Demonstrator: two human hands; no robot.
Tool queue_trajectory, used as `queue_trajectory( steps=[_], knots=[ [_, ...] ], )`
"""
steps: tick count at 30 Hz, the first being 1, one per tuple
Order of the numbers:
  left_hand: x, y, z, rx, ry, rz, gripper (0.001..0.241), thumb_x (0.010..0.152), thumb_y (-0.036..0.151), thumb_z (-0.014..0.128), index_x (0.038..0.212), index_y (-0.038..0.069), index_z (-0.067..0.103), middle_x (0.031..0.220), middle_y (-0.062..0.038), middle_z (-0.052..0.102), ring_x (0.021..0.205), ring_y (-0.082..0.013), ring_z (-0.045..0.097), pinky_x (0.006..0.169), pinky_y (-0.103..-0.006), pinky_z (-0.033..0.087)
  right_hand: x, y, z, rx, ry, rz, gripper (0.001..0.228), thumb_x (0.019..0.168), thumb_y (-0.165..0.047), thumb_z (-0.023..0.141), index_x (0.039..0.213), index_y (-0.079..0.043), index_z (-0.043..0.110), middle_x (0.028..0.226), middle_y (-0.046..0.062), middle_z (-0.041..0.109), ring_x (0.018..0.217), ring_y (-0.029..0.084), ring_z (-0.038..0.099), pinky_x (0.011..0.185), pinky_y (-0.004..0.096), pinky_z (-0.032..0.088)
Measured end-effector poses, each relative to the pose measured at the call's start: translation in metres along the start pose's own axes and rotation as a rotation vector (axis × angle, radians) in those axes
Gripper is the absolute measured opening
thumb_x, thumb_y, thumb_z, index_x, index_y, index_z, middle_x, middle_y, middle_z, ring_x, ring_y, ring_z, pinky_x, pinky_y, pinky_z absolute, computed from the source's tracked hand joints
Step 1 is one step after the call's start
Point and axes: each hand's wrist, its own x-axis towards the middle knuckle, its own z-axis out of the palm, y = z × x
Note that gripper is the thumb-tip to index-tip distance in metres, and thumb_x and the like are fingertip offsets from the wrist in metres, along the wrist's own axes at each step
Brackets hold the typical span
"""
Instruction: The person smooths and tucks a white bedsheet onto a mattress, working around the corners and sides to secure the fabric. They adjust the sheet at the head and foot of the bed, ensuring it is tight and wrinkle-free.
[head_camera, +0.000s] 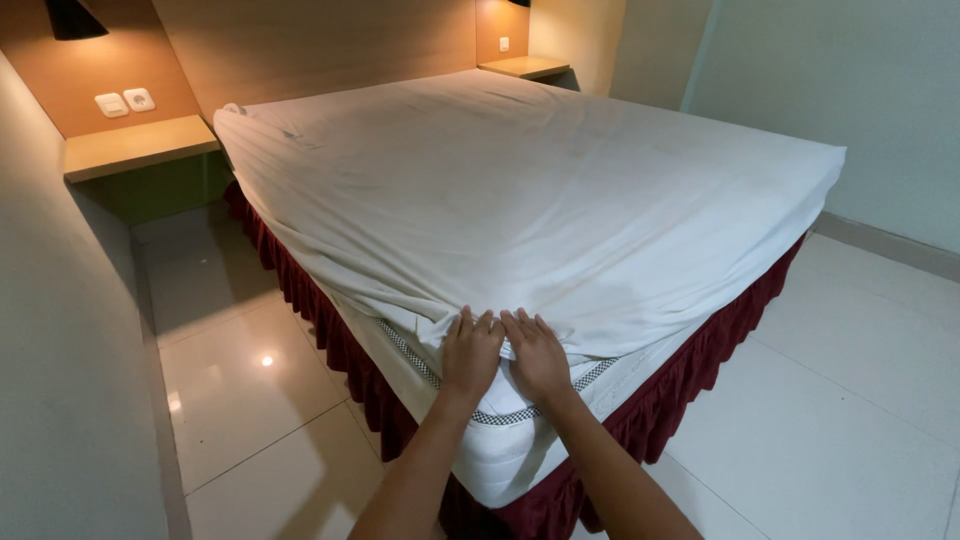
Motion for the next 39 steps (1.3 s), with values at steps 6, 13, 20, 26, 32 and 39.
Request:
queue_trajectory(
  steps=[6,13,20,26,32,39],
  knots=[
    [0.007,-0.056,0.008,-0.010,-0.130,0.015,0.022,0.091,0.006,0.062,0.110,0.006,0.074,0.127,-0.012,0.073,0.132,-0.0368,0.060,0.113,-0.0483,0.043,0.001,-0.014,-0.023,0.110,0.034,-0.028,0.075,0.070,0.010,0.057,0.143,-0.006,0.053,0.146,0.014,0.061,0.145,0.033,0.047,0.121,0.049,0.032],
    [0.006,-0.103,0.030,0.023,-0.014,-0.059,0.032,0.087,0.002,0.058,0.117,0.004,0.072,0.130,-0.015,0.071,0.132,-0.0409,0.058,0.112,-0.0459,0.041,0.002,-0.014,-0.023,0.141,0.046,-0.088,0.080,0.068,0.009,0.059,0.147,-0.008,0.052,0.152,0.014,0.055,0.145,0.034,0.044,0.119,0.052,0.031],
    [-0.011,-0.102,0.028,-0.120,-0.033,-0.199,0.033,0.092,0.000,0.055,0.122,0.002,0.070,0.133,-0.016,0.069,0.131,-0.0386,0.059,0.106,-0.0443,0.049,0.002,-0.015,-0.024,0.161,-0.003,-0.064,0.081,0.069,0.008,0.062,0.148,-0.010,0.051,0.152,0.010,0.054,0.147,0.031,0.043,0.120,0.050,0.030],
    [-0.047,-0.089,0.001,-0.198,-0.047,-0.333,0.034,0.095,0.000,0.054,0.126,0.000,0.069,0.133,-0.020,0.067,0.128,-0.0366,0.060,0.107,-0.0428,0.049,0.006,-0.017,-0.027,0.141,-0.064,-0.044,0.080,0.068,0.008,0.065,0.144,-0.013,0.053,0.153,0.008,0.052,0.146,0.030,0.041,0.119,0.050,0.029],
    [-0.082,-0.074,-0.010,-0.221,0.016,-0.430,0.049,0.084,-0.014,0.051,0.128,0.001,0.069,0.134,-0.019,0.066,0.134,-0.0350,0.057,0.108,-0.0417,0.048,0.006,-0.015,-0.023,0.110,-0.122,-0.074,0.080,0.065,0.010,0.062,0.140,-0.015,0.055,0.156,0.006,0.049,0.148,0.029,0.040,0.121,0.048,0.029],
    [-0.082,-0.073,-0.010,-0.247,0.028,-0.426,0.049,0.082,-0.015,0.052,0.125,0.002,0.070,0.134,-0.017,0.067,0.134,-0.0341,0.057,0.108,-0.0419,0.048,0.004,-0.013,-0.021,0.094,-0.104,-0.073,0.080,0.064,0.009,0.062,0.139,-0.015,0.056,0.155,0.006,0.050,0.146,0.030,0.040,0.120,0.049,0.028]
  ],
)
